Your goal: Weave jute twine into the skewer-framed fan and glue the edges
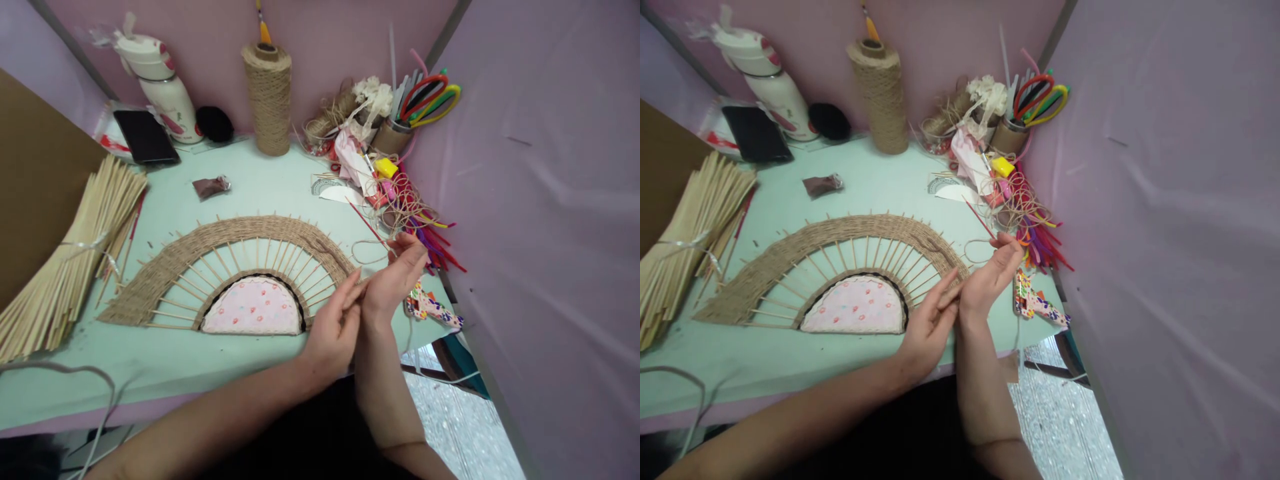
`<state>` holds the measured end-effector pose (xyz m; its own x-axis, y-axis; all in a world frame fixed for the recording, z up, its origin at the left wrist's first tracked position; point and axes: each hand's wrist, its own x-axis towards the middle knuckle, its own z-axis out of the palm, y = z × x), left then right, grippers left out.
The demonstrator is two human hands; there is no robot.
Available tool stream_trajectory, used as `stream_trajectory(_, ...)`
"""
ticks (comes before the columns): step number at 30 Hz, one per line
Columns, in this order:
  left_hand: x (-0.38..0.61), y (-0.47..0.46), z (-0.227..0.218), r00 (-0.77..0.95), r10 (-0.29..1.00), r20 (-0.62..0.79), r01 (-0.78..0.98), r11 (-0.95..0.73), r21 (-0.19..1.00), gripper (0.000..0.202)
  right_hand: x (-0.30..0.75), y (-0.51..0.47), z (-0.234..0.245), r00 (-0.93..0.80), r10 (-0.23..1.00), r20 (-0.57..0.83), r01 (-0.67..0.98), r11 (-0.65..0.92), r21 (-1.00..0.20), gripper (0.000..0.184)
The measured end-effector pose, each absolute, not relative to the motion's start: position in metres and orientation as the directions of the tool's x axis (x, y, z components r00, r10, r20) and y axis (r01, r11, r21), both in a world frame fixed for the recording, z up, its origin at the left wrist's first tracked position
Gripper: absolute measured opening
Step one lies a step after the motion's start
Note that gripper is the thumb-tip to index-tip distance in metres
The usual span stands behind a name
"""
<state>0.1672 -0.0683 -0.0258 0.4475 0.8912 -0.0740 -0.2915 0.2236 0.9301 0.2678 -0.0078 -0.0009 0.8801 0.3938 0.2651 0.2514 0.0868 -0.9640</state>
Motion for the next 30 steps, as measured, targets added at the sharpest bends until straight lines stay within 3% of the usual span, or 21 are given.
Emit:
stream_trajectory(4, 0.16, -0.071, -0.023, 0.644, 0.756, 0.122, -0.256, 0.063, 0.965, 0.074, 0.264, -0.009, -0.007, 0.893, 0.412, 0.184, 0.171, 0.069, -0.983, 0.046)
stream_trajectory(8, 0.157, -0.06, -0.013, 0.681, 0.715, 0.157, -0.212, -0.013, 0.977, 0.086, 0.259, -0.011, -0.007, 0.858, 0.48, 0.186, 0.16, 0.094, -0.983, 0.051)
stream_trajectory(13, 0.152, -0.07, -0.011, 0.774, 0.608, 0.179, -0.14, -0.112, 0.984, 0.099, 0.268, -0.01, -0.005, 0.904, 0.356, 0.237, 0.224, 0.078, -0.971, 0.054)
stream_trajectory(15, 0.151, -0.072, -0.012, 0.777, 0.604, 0.176, -0.151, -0.093, 0.984, 0.1, 0.267, -0.013, -0.005, 0.899, 0.347, 0.267, 0.251, 0.091, -0.964, 0.052)
stream_trajectory(19, 0.151, -0.068, -0.01, 0.72, 0.679, 0.145, -0.164, -0.037, 0.986, 0.094, 0.26, -0.019, -0.006, 0.818, 0.472, 0.329, 0.322, 0.098, -0.942, 0.046)
stream_trajectory(24, 0.149, -0.07, -0.008, 0.775, 0.605, 0.18, -0.184, -0.056, 0.981, 0.098, 0.264, -0.019, -0.008, 0.875, 0.397, 0.277, 0.26, 0.097, -0.961, 0.045)
stream_trajectory(30, 0.148, -0.067, -0.011, 0.741, 0.659, 0.132, -0.166, -0.011, 0.986, 0.092, 0.261, -0.023, -0.01, 0.803, 0.509, 0.309, 0.323, 0.063, -0.944, 0.047)
